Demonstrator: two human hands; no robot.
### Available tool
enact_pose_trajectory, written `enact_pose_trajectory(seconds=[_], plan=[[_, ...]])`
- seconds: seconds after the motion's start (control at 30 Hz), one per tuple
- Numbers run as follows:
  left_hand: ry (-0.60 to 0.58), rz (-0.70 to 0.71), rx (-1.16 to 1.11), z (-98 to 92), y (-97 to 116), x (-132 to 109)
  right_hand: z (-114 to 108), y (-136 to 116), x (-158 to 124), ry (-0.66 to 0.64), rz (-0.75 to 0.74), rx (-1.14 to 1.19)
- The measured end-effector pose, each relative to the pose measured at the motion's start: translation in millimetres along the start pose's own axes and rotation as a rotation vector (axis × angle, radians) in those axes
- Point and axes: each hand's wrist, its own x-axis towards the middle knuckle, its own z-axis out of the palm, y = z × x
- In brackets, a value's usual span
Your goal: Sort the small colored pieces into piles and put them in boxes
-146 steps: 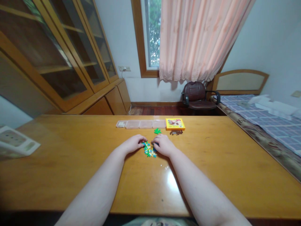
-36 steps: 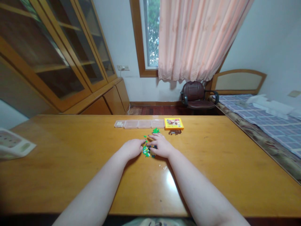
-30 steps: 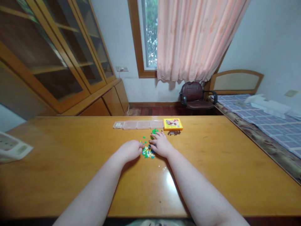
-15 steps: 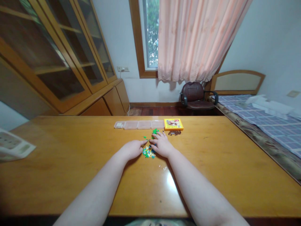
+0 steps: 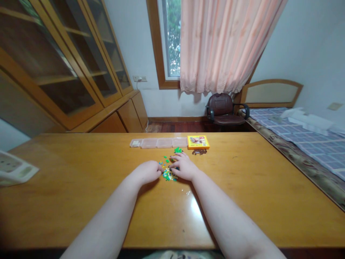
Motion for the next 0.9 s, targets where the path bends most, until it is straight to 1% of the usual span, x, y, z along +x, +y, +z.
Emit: enact_pose_trajectory(seconds=[0.07,0.13,0.27,0.33,0.53,0.67,0.77,0.9], plan=[[-0.01,-0.01,-0.002,1.8,-1,1,-1,1,1,0.05,-0.003,-0.01],[-0.017,-0.003,-0.015,3.0,-1,3,-2,0,1,0.063,-0.013,-0.006],[-0.029,0.026,-0.029,4.9,-2,5,0,-4,0,-0.018,-0.038,0.008],[-0.031,0.029,-0.033,6.0,-3,6,2,-3,0,-0.034,-0.029,-0.003],[-0.026,0.059,-0.076,12.4,-7,10,2,4,1,0.091,0.009,-0.028],[-0.009,0.055,-0.076,15.9,-8,13,1,5,2,0.127,0.006,-0.038],[0.001,0.07,-0.061,14.8,-7,13,3,4,2,0.113,0.009,-0.046],[0.038,0.061,-0.018,12.1,-5,12,4,0,0,0.04,0.036,-0.056]])
